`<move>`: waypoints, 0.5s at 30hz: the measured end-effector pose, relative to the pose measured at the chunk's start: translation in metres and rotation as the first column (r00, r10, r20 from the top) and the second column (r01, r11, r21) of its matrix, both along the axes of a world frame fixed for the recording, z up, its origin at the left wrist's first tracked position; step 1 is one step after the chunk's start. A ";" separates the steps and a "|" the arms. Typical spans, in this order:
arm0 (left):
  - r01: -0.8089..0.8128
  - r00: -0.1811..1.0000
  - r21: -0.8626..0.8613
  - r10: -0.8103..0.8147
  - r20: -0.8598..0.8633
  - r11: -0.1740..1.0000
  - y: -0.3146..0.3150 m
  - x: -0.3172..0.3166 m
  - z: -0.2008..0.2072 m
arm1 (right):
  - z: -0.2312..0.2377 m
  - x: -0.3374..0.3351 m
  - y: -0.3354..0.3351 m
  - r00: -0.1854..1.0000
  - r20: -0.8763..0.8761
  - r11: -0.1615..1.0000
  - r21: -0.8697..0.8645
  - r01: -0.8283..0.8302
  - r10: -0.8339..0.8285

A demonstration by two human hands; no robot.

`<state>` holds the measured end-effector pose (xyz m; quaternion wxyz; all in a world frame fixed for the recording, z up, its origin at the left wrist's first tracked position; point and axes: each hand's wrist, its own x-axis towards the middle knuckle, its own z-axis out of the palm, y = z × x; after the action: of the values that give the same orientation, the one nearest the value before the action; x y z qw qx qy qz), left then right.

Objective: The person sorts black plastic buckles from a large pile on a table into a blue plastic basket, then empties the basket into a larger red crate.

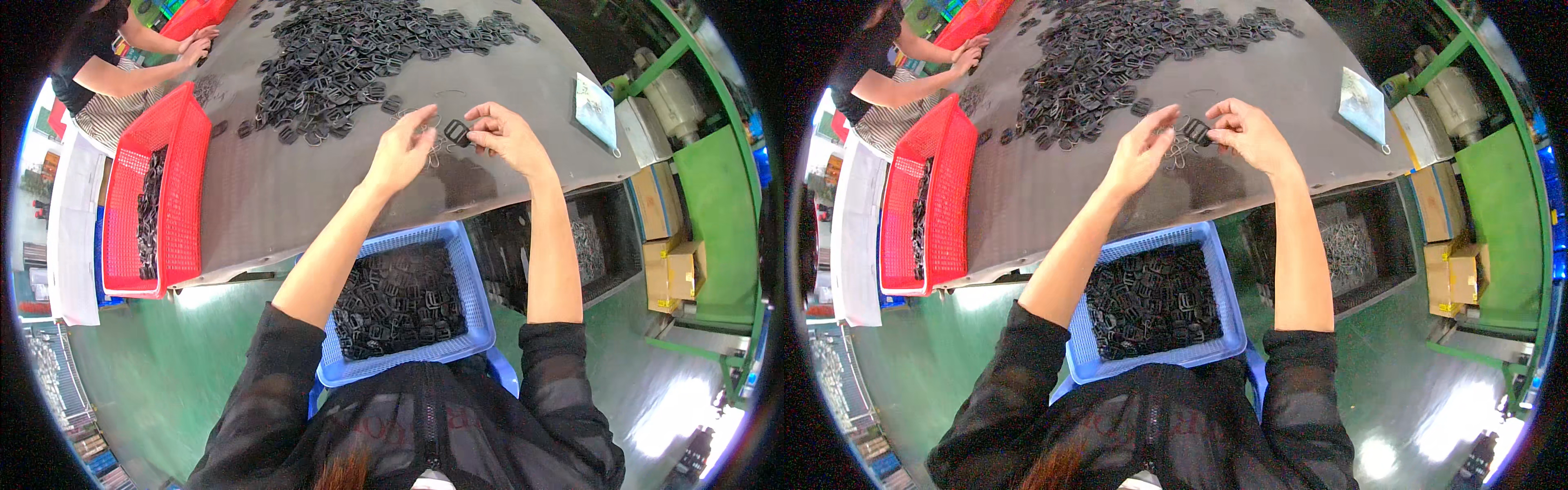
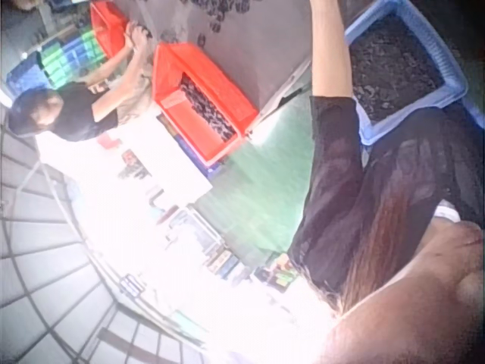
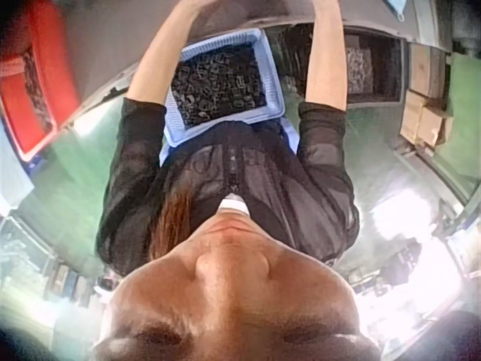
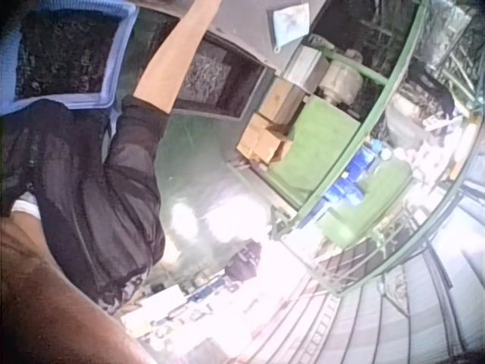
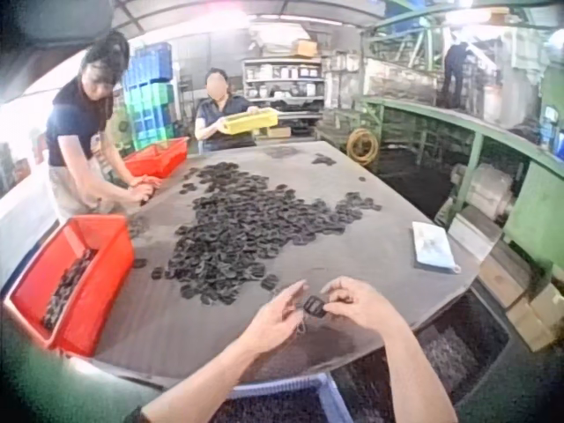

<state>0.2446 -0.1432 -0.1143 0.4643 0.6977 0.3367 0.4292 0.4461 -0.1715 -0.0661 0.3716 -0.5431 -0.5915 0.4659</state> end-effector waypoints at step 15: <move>-0.197 0.589 0.540 0.539 -0.602 0.818 0.071 -0.023 -0.012 | -0.082 -0.021 0.057 0.563 0.674 0.863 0.479 0.159 -0.478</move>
<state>0.2220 -0.0719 -0.1266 0.0268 0.8032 0.5339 0.2629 0.4254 -0.1143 -0.1484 0.2539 -0.7096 -0.6572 -0.0086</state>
